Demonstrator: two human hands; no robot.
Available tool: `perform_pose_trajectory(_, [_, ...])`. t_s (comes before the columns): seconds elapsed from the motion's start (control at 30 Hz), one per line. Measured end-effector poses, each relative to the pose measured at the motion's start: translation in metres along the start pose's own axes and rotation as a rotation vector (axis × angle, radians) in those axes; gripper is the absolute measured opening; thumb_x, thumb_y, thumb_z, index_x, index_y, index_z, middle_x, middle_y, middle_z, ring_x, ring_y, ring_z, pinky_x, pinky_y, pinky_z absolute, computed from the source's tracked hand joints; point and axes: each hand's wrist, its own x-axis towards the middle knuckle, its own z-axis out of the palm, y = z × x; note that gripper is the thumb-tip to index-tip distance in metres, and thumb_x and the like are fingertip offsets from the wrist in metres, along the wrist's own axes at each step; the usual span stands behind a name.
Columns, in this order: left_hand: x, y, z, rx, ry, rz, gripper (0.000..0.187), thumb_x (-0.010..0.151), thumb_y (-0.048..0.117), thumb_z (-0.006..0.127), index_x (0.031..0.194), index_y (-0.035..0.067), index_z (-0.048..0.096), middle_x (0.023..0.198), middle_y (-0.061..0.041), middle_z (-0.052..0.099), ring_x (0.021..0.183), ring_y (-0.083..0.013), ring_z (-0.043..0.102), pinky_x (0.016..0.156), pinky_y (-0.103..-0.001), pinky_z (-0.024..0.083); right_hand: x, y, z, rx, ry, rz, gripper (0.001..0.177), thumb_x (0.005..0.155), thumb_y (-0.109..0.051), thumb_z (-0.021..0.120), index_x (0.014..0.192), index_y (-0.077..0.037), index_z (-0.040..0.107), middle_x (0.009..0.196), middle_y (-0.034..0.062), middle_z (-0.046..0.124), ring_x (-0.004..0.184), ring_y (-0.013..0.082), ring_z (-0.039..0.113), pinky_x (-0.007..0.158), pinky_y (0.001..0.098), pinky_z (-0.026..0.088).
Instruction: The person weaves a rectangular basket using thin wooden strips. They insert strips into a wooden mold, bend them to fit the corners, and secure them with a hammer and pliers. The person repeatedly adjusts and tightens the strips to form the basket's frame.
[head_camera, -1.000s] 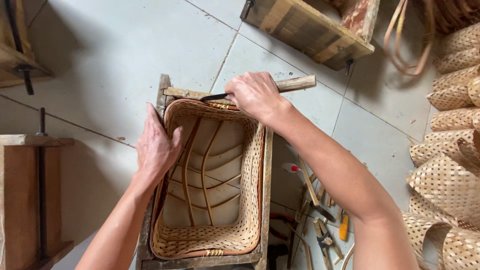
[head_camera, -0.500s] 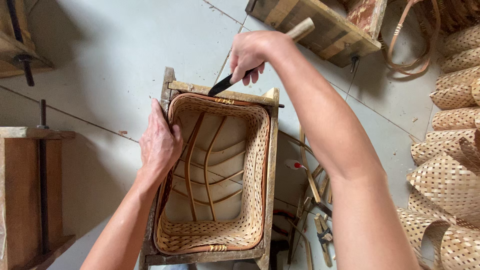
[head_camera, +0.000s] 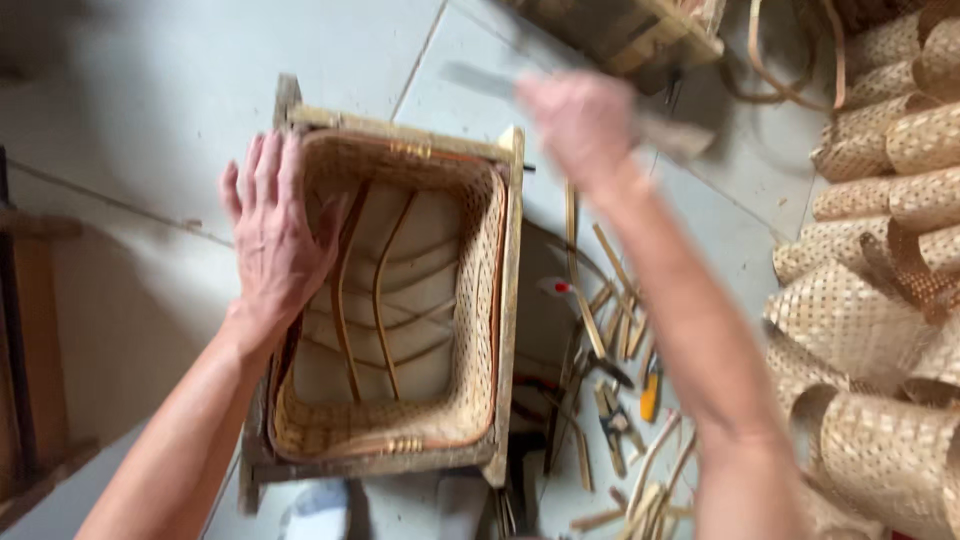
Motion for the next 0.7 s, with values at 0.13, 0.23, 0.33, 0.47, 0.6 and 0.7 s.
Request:
perform_pose_trajectory(0.13, [-0.031, 0.048, -0.011, -0.482, -0.047, -0.082, 0.047, 0.108, 0.028, 0.061, 0.148, 0.005, 0.053, 0.152, -0.020, 0.056, 0.148, -0.0371, 0.051, 0.127, -0.049, 0.043, -0.020, 0.014, -0.091, 0.482, -0.411, 0.334, 0.023, 0.111, -0.025, 0.045, 0.108, -0.009, 0.061, 0.072, 0.0090, 0.068, 0.054, 0.0216, 0.066, 0.045, 0.0323, 0.055])
perform_pose_trajectory(0.23, [-0.074, 0.123, -0.004, -1.036, -0.510, -0.523, 0.057, 0.097, 0.037, 0.062, 0.144, 0.006, 0.054, 0.152, -0.022, 0.051, 0.137, -0.0341, 0.054, 0.108, -0.048, 0.049, -0.068, -0.040, -0.133, 0.884, -0.787, 0.730, 0.022, 0.106, -0.023, 0.039, 0.111, -0.004, 0.049, 0.076, 0.0097, 0.070, 0.053, 0.0175, 0.071, 0.047, 0.0298, 0.057])
perform_pose_trajectory(0.33, [-0.095, 0.163, 0.009, -1.102, -0.641, -0.603, 0.068, 0.096, 0.037, 0.071, 0.148, 0.000, 0.047, 0.149, -0.025, 0.054, 0.135, -0.0311, 0.056, 0.107, -0.042, 0.047, -0.113, -0.078, -0.134, 1.117, -0.834, 0.980, 0.032, 0.101, -0.019, 0.049, 0.128, -0.002, 0.054, 0.069, 0.0101, 0.073, 0.044, 0.0171, 0.065, 0.041, 0.0312, 0.054])
perform_pose_trajectory(0.47, [-0.103, 0.188, 0.000, -1.084, -0.918, -0.809, 0.080, 0.082, 0.038, 0.069, 0.152, 0.007, 0.046, 0.129, -0.022, 0.074, 0.100, -0.0373, 0.075, 0.088, -0.041, 0.058, -0.149, -0.097, -0.104, 1.315, -0.740, 1.031, 0.039, 0.101, -0.017, 0.051, 0.136, -0.001, 0.054, 0.069, 0.0130, 0.072, 0.042, 0.0172, 0.063, 0.040, 0.0326, 0.053])
perform_pose_trajectory(0.6, [-0.116, 0.189, 0.013, -1.063, -0.780, -0.627, 0.078, 0.089, 0.037, 0.071, 0.153, 0.005, 0.042, 0.134, -0.023, 0.067, 0.106, -0.0291, 0.071, 0.094, -0.040, 0.054, -0.149, -0.095, -0.079, 1.298, -0.763, 0.999, 0.034, 0.103, -0.016, 0.050, 0.129, 0.003, 0.061, 0.071, 0.0133, 0.074, 0.044, 0.0169, 0.066, 0.043, 0.0320, 0.055])
perform_pose_trajectory(0.7, [-0.131, 0.189, 0.029, -1.088, -0.605, -0.469, 0.075, 0.094, 0.036, 0.075, 0.152, 0.000, 0.044, 0.137, -0.025, 0.064, 0.112, -0.0273, 0.066, 0.096, -0.041, 0.051, -0.146, -0.089, -0.067, 1.249, -0.849, 0.975, 0.034, 0.104, -0.015, 0.050, 0.126, 0.004, 0.067, 0.073, 0.0125, 0.075, 0.045, 0.0167, 0.068, 0.044, 0.0304, 0.057])
